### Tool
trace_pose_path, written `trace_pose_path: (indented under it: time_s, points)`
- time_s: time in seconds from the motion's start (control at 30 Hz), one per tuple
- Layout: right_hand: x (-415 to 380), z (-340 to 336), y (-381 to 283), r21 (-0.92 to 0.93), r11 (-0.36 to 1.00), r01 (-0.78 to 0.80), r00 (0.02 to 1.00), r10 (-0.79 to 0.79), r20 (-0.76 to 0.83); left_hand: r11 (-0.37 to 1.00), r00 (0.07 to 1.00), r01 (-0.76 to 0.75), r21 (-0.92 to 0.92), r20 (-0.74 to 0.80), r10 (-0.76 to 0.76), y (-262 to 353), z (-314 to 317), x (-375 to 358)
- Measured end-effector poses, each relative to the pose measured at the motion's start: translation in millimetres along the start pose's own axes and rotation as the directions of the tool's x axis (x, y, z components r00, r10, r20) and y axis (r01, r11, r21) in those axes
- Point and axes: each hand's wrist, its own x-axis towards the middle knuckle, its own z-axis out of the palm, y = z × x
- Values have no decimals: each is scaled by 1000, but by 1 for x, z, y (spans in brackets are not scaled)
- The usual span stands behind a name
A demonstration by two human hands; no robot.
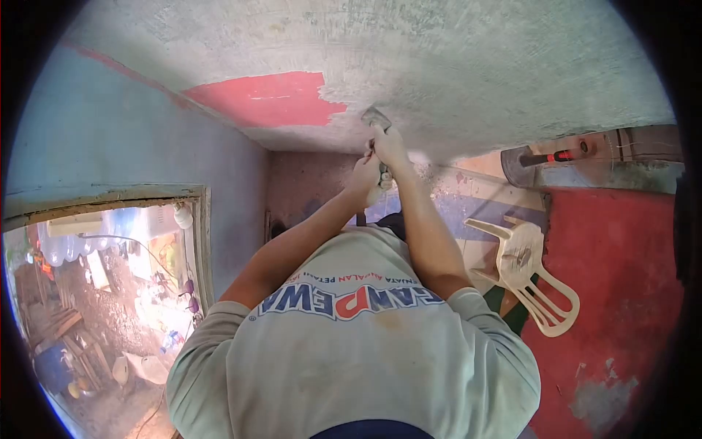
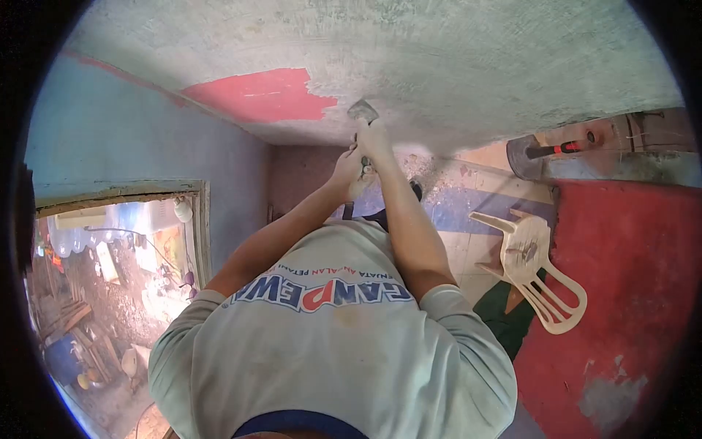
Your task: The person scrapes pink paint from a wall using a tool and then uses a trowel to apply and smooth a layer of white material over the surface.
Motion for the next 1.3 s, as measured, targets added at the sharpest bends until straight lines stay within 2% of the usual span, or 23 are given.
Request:
trace_pose_path:
  time_s: [0.03,0.13,0.17,0.2,0.27,0.3,0.4,0.5,0.6,0.7,0.8,0.9,1.0,1.03,1.1,1.13,1.2,1.3]
  points:
    - [13,2,7,8,1000,18,1000,-18,25,1000,1000,-26,-6,4,26,5,-1,7]
    - [31,15,61,-243,951,192,966,-226,-124,995,991,97,21,91,-99,20,-33,5]
    - [18,18,50,-138,982,132,991,-128,38,993,996,85,83,-2,-85,31,-29,-5]
    - [5,24,39,49,998,30,997,-34,74,995,996,80,57,-30,-79,39,-28,-11]
    - [-19,46,10,393,898,-196,973,128,192,998,994,70,5,-85,-69,47,-32,-16]
    - [-9,56,18,377,914,-148,983,94,157,997,994,82,17,-81,-80,51,-35,-13]
    - [-9,60,3,295,934,-203,971,153,187,993,988,120,-9,-99,-120,64,-30,-22]
    - [21,66,40,192,980,-49,989,20,147,995,991,95,4,-97,-94,62,-31,-15]
    - [6,61,4,53,985,-166,980,158,120,988,960,131,87,-261,-104,56,-46,14]
    - [19,66,33,-43,977,207,977,-204,53,992,983,96,79,-163,-82,58,-44,3]
    - [25,70,46,-24,995,98,994,-97,45,993,981,83,89,-181,-65,68,-21,-22]
    - [52,75,62,-71,996,-45,992,53,115,988,972,155,2,-177,-152,54,-61,25]
    - [43,68,71,-200,930,307,952,-295,86,995,979,59,75,-200,-43,61,-30,-6]
    - [37,68,68,-130,968,215,975,-204,91,992,992,75,101,-106,-64,61,-37,-10]
    - [35,66,53,15,999,40,993,-41,109,993,975,76,94,-215,-55,60,-31,1]
    - [41,67,58,-29,998,53,994,-49,101,993,961,82,88,-271,-56,60,-26,0]
    - [58,71,74,-117,990,78,994,-67,91,991,965,106,87,-248,-81,53,-36,3]
    - [18,61,29,12,1000,15,993,-16,117,995,979,58,77,-198,-42,62,-20,-9]
